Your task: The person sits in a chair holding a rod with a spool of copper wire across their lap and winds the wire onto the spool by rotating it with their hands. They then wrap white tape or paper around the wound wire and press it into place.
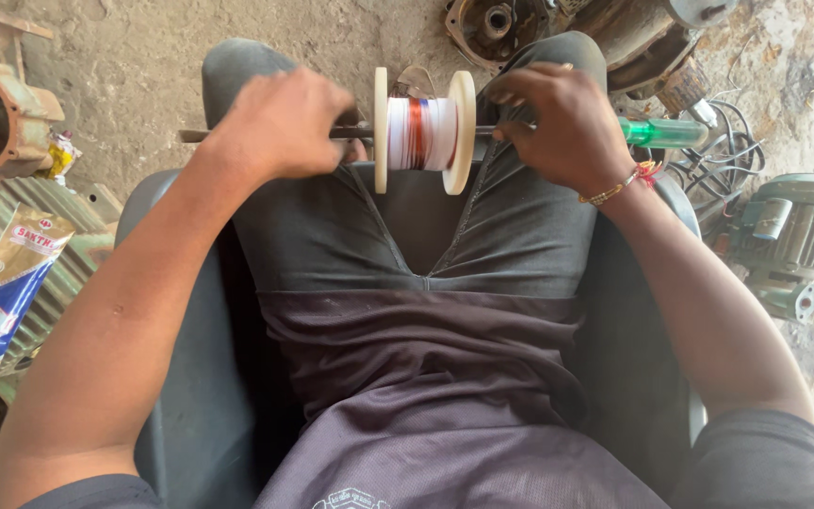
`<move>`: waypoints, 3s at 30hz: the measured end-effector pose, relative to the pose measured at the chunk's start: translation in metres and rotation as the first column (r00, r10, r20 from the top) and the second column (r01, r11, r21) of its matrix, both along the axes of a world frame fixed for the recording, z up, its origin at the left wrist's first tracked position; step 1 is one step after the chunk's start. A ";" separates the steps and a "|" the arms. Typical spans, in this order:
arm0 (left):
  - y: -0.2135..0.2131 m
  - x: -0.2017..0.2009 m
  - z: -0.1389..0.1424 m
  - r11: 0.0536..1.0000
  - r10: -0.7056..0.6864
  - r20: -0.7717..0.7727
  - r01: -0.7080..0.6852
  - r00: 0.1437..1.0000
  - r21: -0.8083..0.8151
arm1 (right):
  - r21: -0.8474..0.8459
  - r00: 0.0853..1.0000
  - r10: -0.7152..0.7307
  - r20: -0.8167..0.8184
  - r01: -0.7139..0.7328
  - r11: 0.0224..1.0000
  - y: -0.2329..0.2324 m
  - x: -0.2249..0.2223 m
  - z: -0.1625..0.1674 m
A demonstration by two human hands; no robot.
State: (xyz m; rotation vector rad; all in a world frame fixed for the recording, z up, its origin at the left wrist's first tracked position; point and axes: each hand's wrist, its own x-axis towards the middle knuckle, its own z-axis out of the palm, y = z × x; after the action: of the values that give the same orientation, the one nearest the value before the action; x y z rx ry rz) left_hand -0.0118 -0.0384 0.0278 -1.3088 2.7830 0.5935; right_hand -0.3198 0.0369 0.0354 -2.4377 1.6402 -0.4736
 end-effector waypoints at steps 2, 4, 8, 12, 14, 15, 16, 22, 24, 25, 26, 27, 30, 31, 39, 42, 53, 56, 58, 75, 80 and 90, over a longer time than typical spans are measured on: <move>0.003 -0.004 -0.006 1.000 -0.020 0.032 0.020 0.999 0.007 | 0.057 0.998 0.023 -0.056 -0.020 0.998 0.001 0.001 -0.001; 0.003 -0.005 -0.010 1.000 -0.022 0.057 0.022 0.998 0.004 | 0.170 0.995 0.016 -0.094 0.000 0.985 0.003 0.004 -0.003; -0.004 0.002 -0.011 0.996 0.004 0.066 0.002 0.998 -0.084 | 0.113 0.992 -0.078 -0.100 0.089 0.990 0.000 0.006 -0.005; -0.003 0.001 -0.012 0.995 -0.097 0.009 0.097 0.995 -0.032 | -0.089 0.996 0.015 0.089 -0.007 0.996 0.001 -0.004 -0.007; 0.001 -0.007 -0.013 0.996 -0.074 0.175 0.063 0.982 0.067 | -0.072 0.998 0.057 0.032 -0.054 0.996 0.003 -0.009 -0.008; 0.003 -0.012 -0.012 0.997 -0.059 0.168 0.050 0.984 0.062 | -0.063 0.996 0.093 0.010 -0.092 0.994 0.003 -0.011 -0.008; 0.004 -0.014 -0.010 0.998 -0.038 0.167 0.029 0.985 0.057 | 0.035 0.998 0.065 -0.013 -0.065 0.997 0.004 -0.012 -0.007; 0.007 -0.013 0.017 0.998 0.055 0.148 -0.057 0.987 0.012 | 0.223 0.988 -0.090 -0.123 0.116 0.968 0.000 -0.006 0.000; 0.006 -0.012 0.022 0.995 0.092 0.091 -0.095 0.992 0.026 | 0.112 0.994 -0.068 -0.089 0.077 0.991 0.000 -0.005 0.002; 0.006 -0.013 0.022 0.994 0.105 0.056 -0.107 0.993 0.037 | 0.056 0.997 -0.052 -0.049 0.055 0.997 0.001 -0.005 0.003; 0.005 -0.013 0.021 0.992 0.119 0.019 -0.120 0.993 0.049 | 0.000 0.999 -0.033 -0.011 0.033 0.999 0.002 -0.005 0.004; 0.005 -0.014 0.019 0.994 0.076 0.047 -0.079 0.996 0.074 | -0.057 1.000 -0.009 0.024 0.010 0.998 0.002 -0.006 0.004; 0.004 -0.019 0.012 0.993 -0.026 0.125 0.011 0.992 0.117 | 0.295 0.989 0.026 -0.148 0.019 0.955 0.003 -0.004 0.005; 0.005 -0.019 0.011 0.994 -0.041 0.153 0.025 0.987 0.103 | 0.322 0.988 0.003 -0.154 0.047 0.946 0.003 -0.003 0.006; 0.003 -0.013 0.022 0.990 0.131 0.034 -0.132 0.991 0.044 | -0.071 0.999 0.041 0.029 -0.039 0.997 -0.001 -0.006 0.005; 0.000 -0.017 0.018 0.995 0.050 0.097 -0.058 0.994 0.081 | 0.091 0.999 0.046 0.014 -0.047 0.995 -0.001 -0.011 0.000; -0.002 -0.008 0.014 0.997 0.079 0.026 -0.079 0.997 0.010 | -0.034 1.000 0.023 -0.020 -0.023 0.999 0.001 -0.011 0.000; -0.002 -0.015 0.006 0.999 -0.028 0.165 0.020 0.986 0.049 | 0.157 0.985 0.051 -0.163 -0.025 0.987 -0.001 -0.012 0.002; 0.000 -0.017 0.004 1.000 -0.014 0.220 0.020 0.975 -0.024 | 0.248 0.975 0.031 -0.222 0.025 0.968 -0.002 -0.011 0.003; -0.001 -0.008 0.017 0.996 0.082 0.120 -0.084 0.989 0.012 | 0.215 0.981 -0.032 -0.189 0.073 0.974 0.000 -0.007 0.017; -0.003 -0.002 0.024 0.998 0.050 -0.228 -0.056 0.972 -0.021 | -0.039 0.994 0.088 0.059 -0.086 0.996 0.003 -0.012 0.025; -0.008 0.011 0.013 0.998 0.053 0.038 -0.052 0.998 -0.036 | 0.089 0.985 -0.070 -0.158 0.084 0.992 -0.002 -0.001 0.012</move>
State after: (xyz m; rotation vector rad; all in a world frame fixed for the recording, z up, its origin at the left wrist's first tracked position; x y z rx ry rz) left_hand -0.0009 -0.0463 0.0412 -1.3882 2.7485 0.5170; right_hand -0.3209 0.0352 0.0472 -2.4021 1.7790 -0.2151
